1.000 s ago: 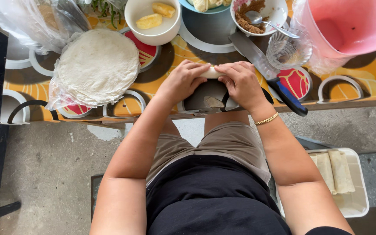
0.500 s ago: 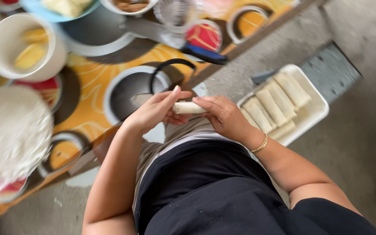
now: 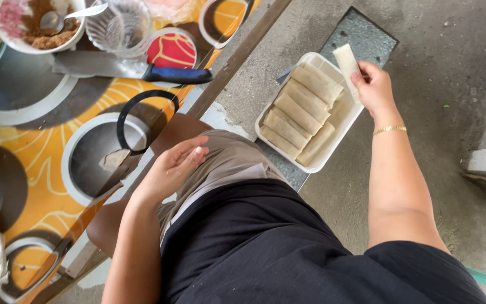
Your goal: The person spreads a brown paste on a round white wrapper, places a banana segment on top, and rolls it into a cylinder. The person repeats this with another wrapper and banana, and then places the finished rolls into a white container.
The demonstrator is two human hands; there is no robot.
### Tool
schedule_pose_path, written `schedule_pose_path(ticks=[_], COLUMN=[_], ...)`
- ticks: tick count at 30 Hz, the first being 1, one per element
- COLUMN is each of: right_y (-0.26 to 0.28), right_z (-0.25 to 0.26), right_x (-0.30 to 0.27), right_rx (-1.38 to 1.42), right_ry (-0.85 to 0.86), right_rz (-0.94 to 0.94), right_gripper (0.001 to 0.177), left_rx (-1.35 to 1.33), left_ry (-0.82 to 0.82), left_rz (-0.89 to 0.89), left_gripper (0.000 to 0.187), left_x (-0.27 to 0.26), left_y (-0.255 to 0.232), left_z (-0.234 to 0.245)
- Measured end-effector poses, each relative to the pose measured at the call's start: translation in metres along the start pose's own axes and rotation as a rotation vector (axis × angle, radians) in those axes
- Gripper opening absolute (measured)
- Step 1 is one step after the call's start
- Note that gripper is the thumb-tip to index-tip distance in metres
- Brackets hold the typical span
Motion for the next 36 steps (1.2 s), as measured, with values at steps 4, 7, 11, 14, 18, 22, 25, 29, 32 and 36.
schedule_pose_path(ticks=[4,7,11,14,18,22,25,29,32,36], right_y=[0.009,0.001,-0.006,-0.008,-0.017,-0.028,-0.024,0.024,0.088,0.197], right_z=[-0.004,-0.027,-0.05,-0.06,-0.063,-0.071,-0.075,-0.066,-0.063,-0.115], right_x=[0.039,0.054,0.047,0.043,0.033,0.037,0.045,0.033,-0.005,-0.052], right_rx=[-0.197,-0.313,-0.548,-0.593,-0.623,-0.689,-0.724,-0.472,-0.11,0.245], right_ry=[0.018,0.065,-0.069,-0.182,-0.177,-0.137,-0.121,-0.331,-0.462,-0.171], right_rz=[0.103,0.114,0.25,0.295,0.331,0.35,0.34,0.523,0.638,0.8], right_gripper=[0.028,0.029,0.031,0.031,0.034,0.028,0.025,0.018,0.024,0.016], left_rx=[-0.033,-0.07,-0.104,-0.097,-0.094,-0.119,-0.008,0.221,0.539,1.117], left_ry=[-0.026,-0.057,-0.093,-0.106,-0.101,-0.094,-0.161,-0.452,-0.938,-1.467], left_rz=[0.047,0.079,0.105,0.111,0.122,0.055,-0.056,-0.354,-0.384,-0.09], left_gripper=[0.047,0.047,0.046,0.045,0.045,0.043,0.04,0.033,0.025,0.024], left_x=[0.0,-0.002,0.002,0.006,0.008,0.007,-0.01,-0.078,-0.157,-0.253], left_y=[0.007,0.013,0.018,0.023,0.027,0.017,-0.005,-0.041,-0.045,-0.017], left_z=[-0.003,-0.003,0.001,0.002,0.002,-0.004,0.0,0.046,0.109,0.175])
Point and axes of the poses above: each hand's wrist, its own x-axis towards the middle knuckle, its own z-axis out of the back of the hand, y = z × x, the point moved 5 cm from there along x, towards the middle knuckle, and after that the axes turned 5 degrees about -z, right-handed, at the moved point
